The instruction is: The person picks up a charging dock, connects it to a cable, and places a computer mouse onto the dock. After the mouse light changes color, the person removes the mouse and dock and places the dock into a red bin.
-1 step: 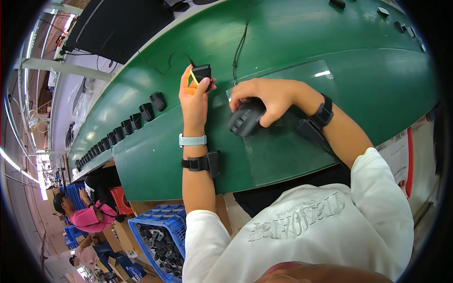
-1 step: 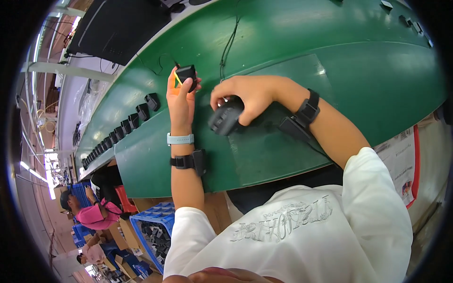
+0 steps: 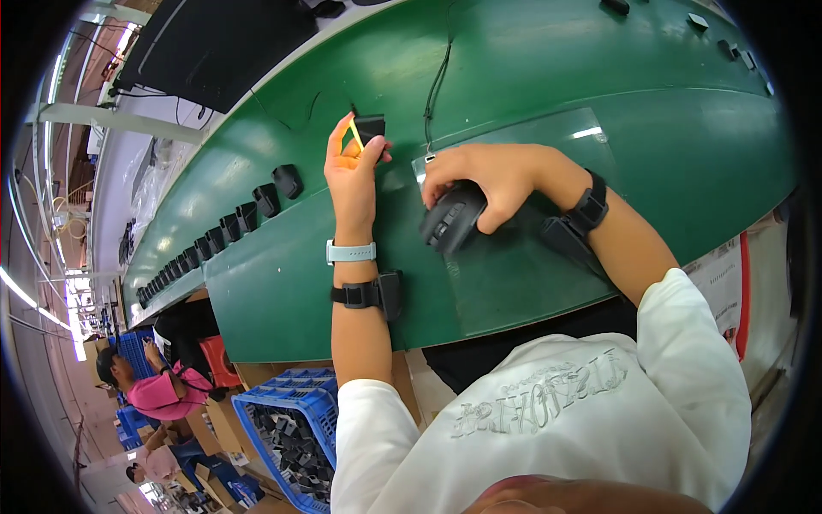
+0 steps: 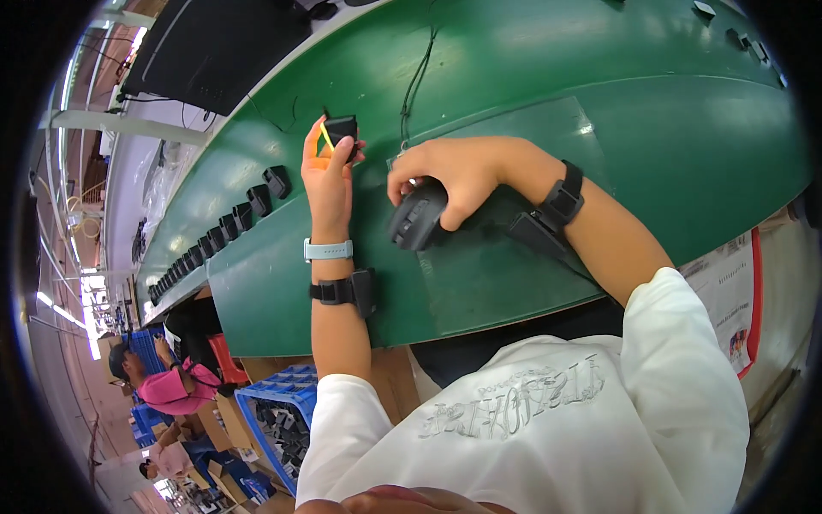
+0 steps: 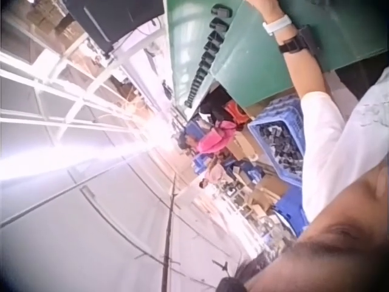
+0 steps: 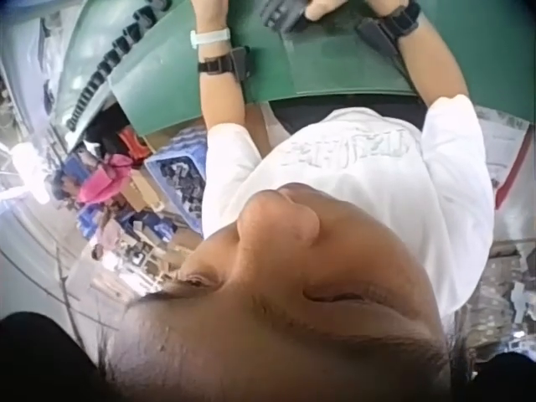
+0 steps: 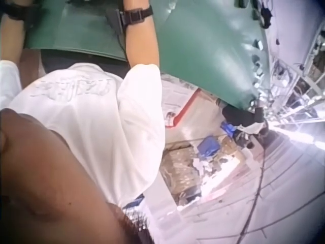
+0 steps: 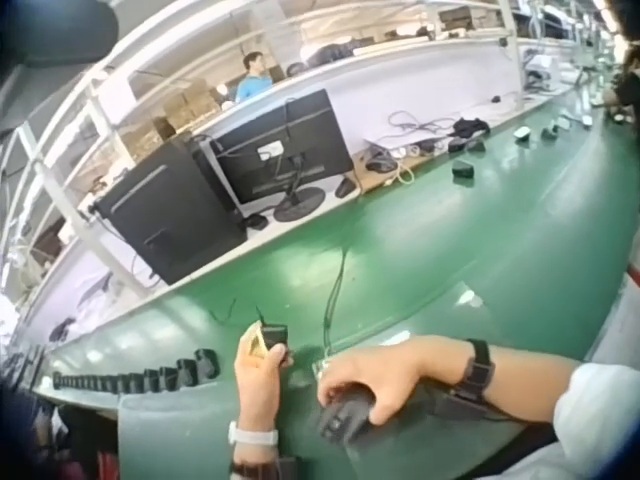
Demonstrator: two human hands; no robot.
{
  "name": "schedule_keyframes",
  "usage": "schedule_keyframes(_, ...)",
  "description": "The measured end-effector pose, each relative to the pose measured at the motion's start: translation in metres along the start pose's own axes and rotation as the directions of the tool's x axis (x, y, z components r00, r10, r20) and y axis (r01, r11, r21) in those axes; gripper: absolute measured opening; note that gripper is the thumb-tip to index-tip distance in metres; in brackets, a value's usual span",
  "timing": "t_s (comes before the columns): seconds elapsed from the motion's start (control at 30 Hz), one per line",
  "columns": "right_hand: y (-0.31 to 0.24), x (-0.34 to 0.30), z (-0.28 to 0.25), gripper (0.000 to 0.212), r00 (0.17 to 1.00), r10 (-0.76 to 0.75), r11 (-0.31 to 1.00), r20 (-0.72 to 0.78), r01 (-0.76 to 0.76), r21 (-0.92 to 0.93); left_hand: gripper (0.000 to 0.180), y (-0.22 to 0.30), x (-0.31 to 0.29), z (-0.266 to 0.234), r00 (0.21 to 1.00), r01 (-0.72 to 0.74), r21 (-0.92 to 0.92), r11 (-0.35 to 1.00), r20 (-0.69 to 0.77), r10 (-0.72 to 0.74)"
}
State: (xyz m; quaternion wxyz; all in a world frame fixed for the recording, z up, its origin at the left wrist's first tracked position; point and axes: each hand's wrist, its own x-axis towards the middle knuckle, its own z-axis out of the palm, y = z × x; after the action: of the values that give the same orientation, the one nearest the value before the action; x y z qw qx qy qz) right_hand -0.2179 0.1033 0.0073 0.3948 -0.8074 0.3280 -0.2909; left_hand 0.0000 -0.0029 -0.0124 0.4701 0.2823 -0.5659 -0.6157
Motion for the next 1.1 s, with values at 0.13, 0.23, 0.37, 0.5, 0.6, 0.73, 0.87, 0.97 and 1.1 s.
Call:
schedule_keyframes(0.13, 0.003, 0.001, 0.003, 0.058, 0.988, -0.052, 0.986, 0.147, 0.074, -0.151, 0.034, -0.007, 0.003, -0.002, 0.988, -0.109, 0.170, 0.979, -0.087, 0.125)
schedule_keyframes(0.23, 0.001, 0.000, 0.000, 0.057, 0.990, 0.018, 0.999, 0.138, -0.014, -0.029, 0.030, -0.010, 0.001, -0.002, 0.987, -0.141, 0.306, 0.942, -0.027, 0.156)
schedule_keyframes(0.37, 0.003, 0.004, -0.004, 0.044, 0.909, 0.211, 0.977, -0.360, -0.185, 0.106, 0.029, -0.008, -0.003, 0.001, 0.981, -0.195, 0.394, 0.898, 0.074, 0.180)
schedule_keyframes(0.5, 0.023, 0.010, -0.002, 0.035, 0.709, -0.245, 0.920, -0.662, -0.046, -0.390, 0.029, -0.005, -0.005, 0.006, 0.982, -0.176, 0.302, 0.937, 0.114, 0.148)
schedule_keyframes(0.6, 0.026, 0.013, 0.001, 0.028, 0.628, -0.340, 0.864, -0.700, -0.084, -0.496, 0.029, -0.005, -0.005, 0.008, 0.963, -0.234, 0.259, 0.937, 0.196, 0.187)
schedule_keyframes(0.73, 0.037, 0.007, 0.003, 0.021, 0.767, -0.253, 0.856, -0.589, -0.106, -0.506, 0.028, -0.001, -0.007, 0.006, 0.957, -0.200, 0.329, 0.923, 0.268, 0.111)
schedule_keyframes(0.87, 0.040, 0.003, 0.005, 0.018, 0.872, -0.077, 0.892, -0.483, -0.156, -0.424, 0.027, 0.000, -0.010, 0.009, 0.959, -0.127, 0.269, 0.955, 0.278, 0.049)
schedule_keyframes(0.97, 0.044, 0.007, 0.006, 0.019, 0.820, -0.215, 0.880, -0.530, -0.073, -0.470, 0.026, 0.002, -0.009, 0.008, 0.949, -0.164, 0.304, 0.938, 0.309, 0.065)
schedule_keyframes(1.1, 0.036, 0.006, 0.002, 0.019, 0.858, -0.119, 0.912, -0.500, -0.104, -0.397, 0.026, 0.001, -0.009, 0.009, 0.949, -0.172, 0.271, 0.947, 0.304, 0.085)
